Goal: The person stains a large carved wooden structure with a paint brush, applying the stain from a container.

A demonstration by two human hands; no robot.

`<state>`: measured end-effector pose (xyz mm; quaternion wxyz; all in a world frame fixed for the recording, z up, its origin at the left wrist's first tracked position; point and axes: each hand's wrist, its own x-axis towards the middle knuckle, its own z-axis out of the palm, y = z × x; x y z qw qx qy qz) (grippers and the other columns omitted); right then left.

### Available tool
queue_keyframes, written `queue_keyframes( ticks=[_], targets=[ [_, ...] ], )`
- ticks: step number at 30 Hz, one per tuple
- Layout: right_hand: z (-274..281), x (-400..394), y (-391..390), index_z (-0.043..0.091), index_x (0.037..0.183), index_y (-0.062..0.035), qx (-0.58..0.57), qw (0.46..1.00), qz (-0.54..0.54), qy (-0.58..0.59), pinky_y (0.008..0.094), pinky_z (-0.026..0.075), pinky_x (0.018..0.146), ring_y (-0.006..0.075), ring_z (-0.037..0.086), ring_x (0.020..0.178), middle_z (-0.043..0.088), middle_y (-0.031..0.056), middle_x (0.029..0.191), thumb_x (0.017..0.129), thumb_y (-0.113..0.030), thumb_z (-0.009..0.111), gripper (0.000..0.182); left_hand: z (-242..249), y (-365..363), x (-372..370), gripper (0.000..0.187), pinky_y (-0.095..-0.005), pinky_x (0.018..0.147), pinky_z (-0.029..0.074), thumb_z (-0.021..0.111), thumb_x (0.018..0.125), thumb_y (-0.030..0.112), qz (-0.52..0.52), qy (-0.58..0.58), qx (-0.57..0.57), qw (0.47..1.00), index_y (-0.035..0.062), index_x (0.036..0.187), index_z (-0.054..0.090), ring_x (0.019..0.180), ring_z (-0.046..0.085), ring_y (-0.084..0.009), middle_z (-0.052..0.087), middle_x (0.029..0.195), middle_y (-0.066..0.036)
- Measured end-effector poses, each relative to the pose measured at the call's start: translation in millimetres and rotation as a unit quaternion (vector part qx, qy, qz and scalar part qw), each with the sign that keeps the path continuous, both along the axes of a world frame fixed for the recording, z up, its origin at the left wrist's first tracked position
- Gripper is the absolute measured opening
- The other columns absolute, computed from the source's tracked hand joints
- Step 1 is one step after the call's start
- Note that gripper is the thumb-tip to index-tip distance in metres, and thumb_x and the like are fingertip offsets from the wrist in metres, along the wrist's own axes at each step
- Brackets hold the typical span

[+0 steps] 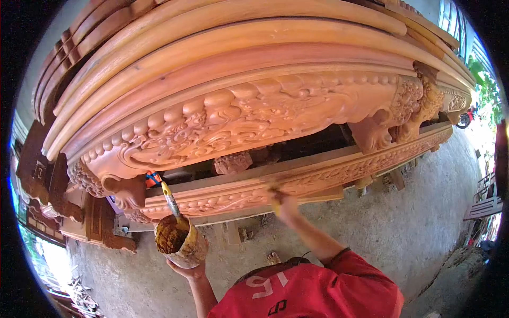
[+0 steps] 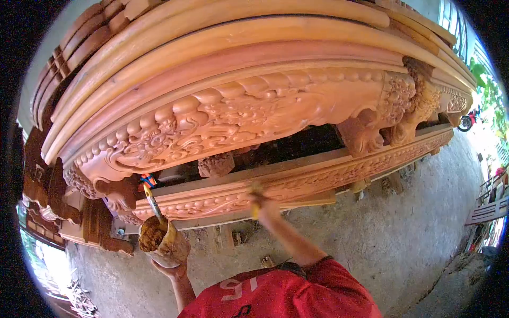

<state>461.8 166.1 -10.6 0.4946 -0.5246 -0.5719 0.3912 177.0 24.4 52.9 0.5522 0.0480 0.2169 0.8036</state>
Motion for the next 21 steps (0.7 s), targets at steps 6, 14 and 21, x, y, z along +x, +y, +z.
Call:
queue_keyframes(
  ticks=[6,14,21],
  targets=[
    [36.3,-39.3,20.2,0.052,0.112,-0.0143,-0.096,0.961,0.254,-0.056,0.0338,0.048,0.078,0.0217,0.054,0.097,0.055,0.0132,0.109,0.084,-0.034,0.048,0.034,4.1,3.2,9.3,0.064,-0.0608,0.089,0.029,0.042,0.071,0.058,-0.014,-0.024,-0.031,0.999,0.0255,0.126,0.035,0.118,0.034,-0.0316,0.035,0.13,-0.005],
    [-53.3,152.6,-1.6,0.052,0.103,-0.0023,0.043,0.962,-0.183,0.196,0.0291,0.042,0.08,0.0151,0.051,0.091,0.054,0.0064,0.101,0.079,-0.01,0.06,0.026,-20.2,6.4,9.6,0.068,-0.0591,0.088,0.031,0.041,0.07,0.061,-0.02,-0.027,-0.029,0.999,0.0246,0.126,0.035,0.118,0.034,-0.0319,0.035,0.13,-0.005],
    [32.5,231.3,-19.6,0.056,0.102,-0.0009,0.217,0.822,-0.434,-0.296,0.0312,0.041,0.08,0.021,0.054,0.091,0.058,0.0102,0.098,0.085,-0.02,0.049,0.027,-20.7,-6.5,8.8,0.069,-0.0622,0.089,0.027,0.035,0.07,0.062,-0.003,-0.038,-0.056,0.998,0.0234,0.127,0.034,0.119,0.029,-0.0357,0.03,0.132,-0.009]
  ],
)
